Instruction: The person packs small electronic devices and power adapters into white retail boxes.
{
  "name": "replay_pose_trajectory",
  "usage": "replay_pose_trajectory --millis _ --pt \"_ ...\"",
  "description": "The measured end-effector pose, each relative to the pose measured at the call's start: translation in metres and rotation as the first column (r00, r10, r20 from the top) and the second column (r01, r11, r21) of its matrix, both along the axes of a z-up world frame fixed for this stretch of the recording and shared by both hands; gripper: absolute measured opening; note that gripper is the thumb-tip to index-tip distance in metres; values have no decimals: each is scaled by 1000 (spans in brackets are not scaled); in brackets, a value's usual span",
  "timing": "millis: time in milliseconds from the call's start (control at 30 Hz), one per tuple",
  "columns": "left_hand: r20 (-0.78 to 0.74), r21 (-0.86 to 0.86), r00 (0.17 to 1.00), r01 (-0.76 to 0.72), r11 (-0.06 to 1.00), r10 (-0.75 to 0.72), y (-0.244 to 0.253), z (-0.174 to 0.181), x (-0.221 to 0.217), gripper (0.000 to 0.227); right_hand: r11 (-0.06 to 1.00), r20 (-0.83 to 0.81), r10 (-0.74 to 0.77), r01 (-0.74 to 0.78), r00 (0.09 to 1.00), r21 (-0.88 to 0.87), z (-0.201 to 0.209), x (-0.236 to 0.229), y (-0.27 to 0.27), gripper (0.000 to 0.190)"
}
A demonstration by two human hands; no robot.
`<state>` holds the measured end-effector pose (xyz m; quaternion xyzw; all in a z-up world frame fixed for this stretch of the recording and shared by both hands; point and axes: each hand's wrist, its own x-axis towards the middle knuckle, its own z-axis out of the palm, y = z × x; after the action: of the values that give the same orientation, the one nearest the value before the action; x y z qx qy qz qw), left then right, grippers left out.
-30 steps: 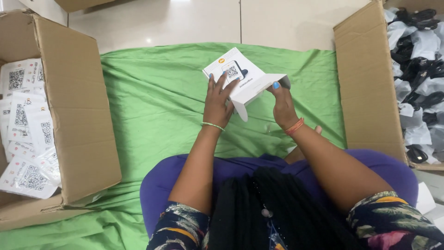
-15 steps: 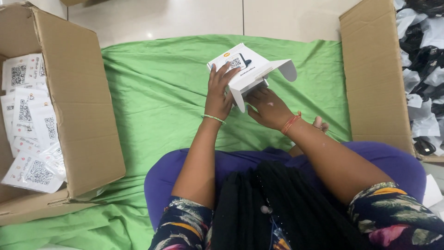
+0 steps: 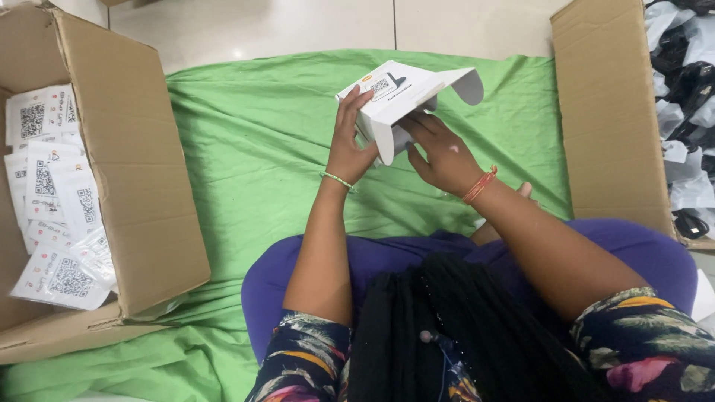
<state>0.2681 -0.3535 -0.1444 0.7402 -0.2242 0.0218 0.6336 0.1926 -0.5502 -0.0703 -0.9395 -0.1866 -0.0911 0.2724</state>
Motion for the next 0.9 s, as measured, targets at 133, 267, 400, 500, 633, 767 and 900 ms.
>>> replay_pose_trajectory --millis 133,267,400,500,633,767,900 --pt "124 56 992 -47 997 39 -4 -10 2 80 999 -112 -44 41 993 -24 -21 12 -9 47" --pt "146 92 987 -84 992 70 -4 -8 -1 74 992 -196 -71 49 978 -115 -56 26 -10 34" --pt "109 118 991 -88 989 75 -5 -3 0 72 968 -104 21 -46 994 -247 -86 58 0 56" --pt "107 117 991 -92 989 80 -5 -5 1 69 884 -43 -15 -7 999 -468 -107 88 12 68" --pt "100 117 993 -75 990 64 -5 -3 2 71 746 -167 -124 -19 978 -666 -118 103 25 72" --pt "97 122 993 -84 989 72 -7 -1 1 70 617 -137 -167 -5 976 -787 -129 107 30 75" --pt "77 125 993 -102 987 93 -8 0 0 70 417 -84 -215 13 973 -909 -135 102 36 78"
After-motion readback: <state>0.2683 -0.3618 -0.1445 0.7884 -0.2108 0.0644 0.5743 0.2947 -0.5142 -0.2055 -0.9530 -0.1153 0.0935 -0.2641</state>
